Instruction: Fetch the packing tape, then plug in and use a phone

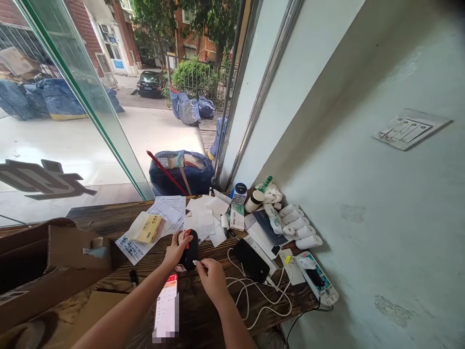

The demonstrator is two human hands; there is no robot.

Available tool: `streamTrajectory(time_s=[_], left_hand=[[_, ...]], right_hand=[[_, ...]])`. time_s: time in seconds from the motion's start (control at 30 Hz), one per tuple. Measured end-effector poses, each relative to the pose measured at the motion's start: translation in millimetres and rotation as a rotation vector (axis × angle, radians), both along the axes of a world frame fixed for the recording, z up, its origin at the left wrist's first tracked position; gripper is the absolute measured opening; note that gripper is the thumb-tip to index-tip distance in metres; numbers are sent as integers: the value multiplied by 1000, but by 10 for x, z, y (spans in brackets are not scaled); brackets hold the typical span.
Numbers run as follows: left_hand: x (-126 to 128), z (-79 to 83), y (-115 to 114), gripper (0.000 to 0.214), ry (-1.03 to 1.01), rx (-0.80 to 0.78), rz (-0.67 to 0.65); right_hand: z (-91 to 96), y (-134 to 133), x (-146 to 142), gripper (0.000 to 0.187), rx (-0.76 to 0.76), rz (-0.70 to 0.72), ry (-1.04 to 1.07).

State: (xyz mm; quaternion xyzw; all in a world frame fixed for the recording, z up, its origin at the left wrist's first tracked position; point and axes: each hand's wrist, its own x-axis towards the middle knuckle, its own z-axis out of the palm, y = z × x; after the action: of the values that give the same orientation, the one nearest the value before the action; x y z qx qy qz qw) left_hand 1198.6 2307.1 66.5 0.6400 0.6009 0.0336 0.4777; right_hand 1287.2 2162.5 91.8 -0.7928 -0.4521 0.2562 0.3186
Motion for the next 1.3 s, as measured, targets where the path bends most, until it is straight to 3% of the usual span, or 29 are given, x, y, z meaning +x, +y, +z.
streamTrajectory(time_s=[0.23, 0.47, 0.57, 0.63, 0.77, 0.83, 0.93, 1.03, 1.13, 1.23, 1.3], left_hand=[[30, 138, -157, 75, 164, -2, 85], [83, 30, -180, 78, 253, -28, 152], [143, -44, -118, 85, 284, -30, 222], [207, -76, -59, 90, 311, -23, 289], [396, -108, 50, 96, 379, 15, 451], [497, -109, 75, 96, 398, 38, 517], [586, -76, 56, 91, 361, 64, 547], [574, 21, -70, 87, 231, 149, 471], [536, 181, -363, 79, -59, 170, 177], [550, 396, -797, 62, -371, 1, -184], [576, 562, -1076, 66, -524, -179, -324]], right_hand=[[210, 115, -67, 22, -266, -2, -118], [167, 227, -12, 23, -349, 48, -104], [80, 172, 293, 26, -365, 38, -94], [-3, 45, 608, 22, -389, -64, -142], [-239, -342, 1179, 67, -571, -345, -273], [-361, -504, 1333, 72, -602, -365, -309], [-473, -651, 1440, 70, -533, -302, -343], [-461, -744, 1489, 68, -409, -272, -331], [-317, -829, 1477, 65, -287, -340, -310], [-60, -859, 1335, 64, -66, -465, -233], [143, -827, 1163, 65, 163, -573, -69]])
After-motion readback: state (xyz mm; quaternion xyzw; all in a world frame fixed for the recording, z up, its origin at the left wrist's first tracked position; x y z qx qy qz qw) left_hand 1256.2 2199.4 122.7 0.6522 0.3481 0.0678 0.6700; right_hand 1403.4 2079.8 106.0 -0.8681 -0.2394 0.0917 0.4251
